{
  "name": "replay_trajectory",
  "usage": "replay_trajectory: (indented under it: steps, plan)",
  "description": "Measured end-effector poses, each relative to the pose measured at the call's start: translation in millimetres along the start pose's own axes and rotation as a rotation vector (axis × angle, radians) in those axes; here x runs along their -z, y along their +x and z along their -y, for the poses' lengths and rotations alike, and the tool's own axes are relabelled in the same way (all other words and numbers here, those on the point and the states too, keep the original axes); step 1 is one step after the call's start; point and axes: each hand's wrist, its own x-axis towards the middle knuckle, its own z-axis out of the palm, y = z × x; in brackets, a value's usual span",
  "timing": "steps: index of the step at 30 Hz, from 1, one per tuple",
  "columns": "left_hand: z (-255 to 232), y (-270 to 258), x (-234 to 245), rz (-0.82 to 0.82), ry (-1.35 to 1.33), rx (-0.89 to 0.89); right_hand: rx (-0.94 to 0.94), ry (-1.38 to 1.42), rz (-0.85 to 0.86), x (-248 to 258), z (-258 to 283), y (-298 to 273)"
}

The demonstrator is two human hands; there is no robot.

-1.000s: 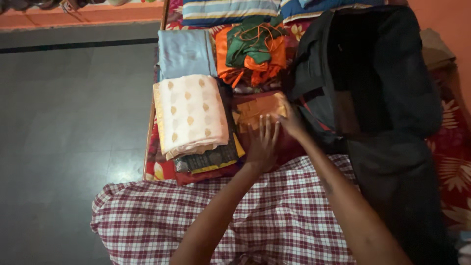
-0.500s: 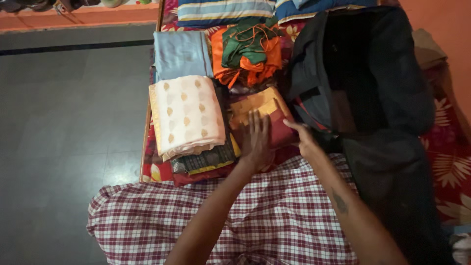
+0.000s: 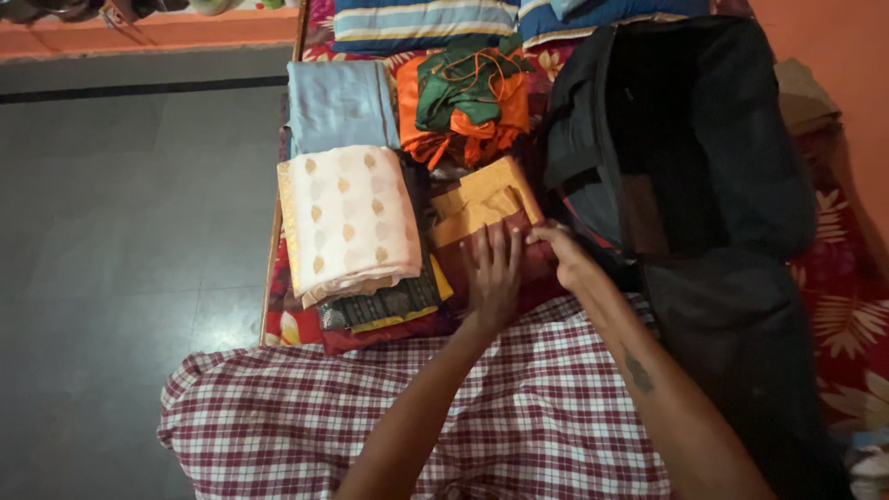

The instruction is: The person sits on the floor and packs various folded fabrics, including sarees and other garments, into a black backpack. They handle each item individually, folding them neatly before placing them inside the bag.

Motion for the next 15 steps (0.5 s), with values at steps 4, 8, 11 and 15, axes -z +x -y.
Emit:
replay_trajectory:
  steps: [4,8,11,15]
  plan:
    - [5.2,12.5,-1.4,-0.070,-0.190,0.033,0.092,-0.022,0.036,-16.6,48.8,-39.7]
    - [13.8,35.9,16.3,-0.112,-0.470,0.105,-0.071,0.061,-0.030,-37.0,101.5,-68.8]
    - [27.2,63.8,30.5,0.040,-0.688,0.468,-0.102,0.193,0.069,-40.2,113.8,-65.5]
    - [52.2,84.4,36.4,-0.316,-1.016,0.584,-0.042,0.097,0.123,-45.5,94.6,-51.0]
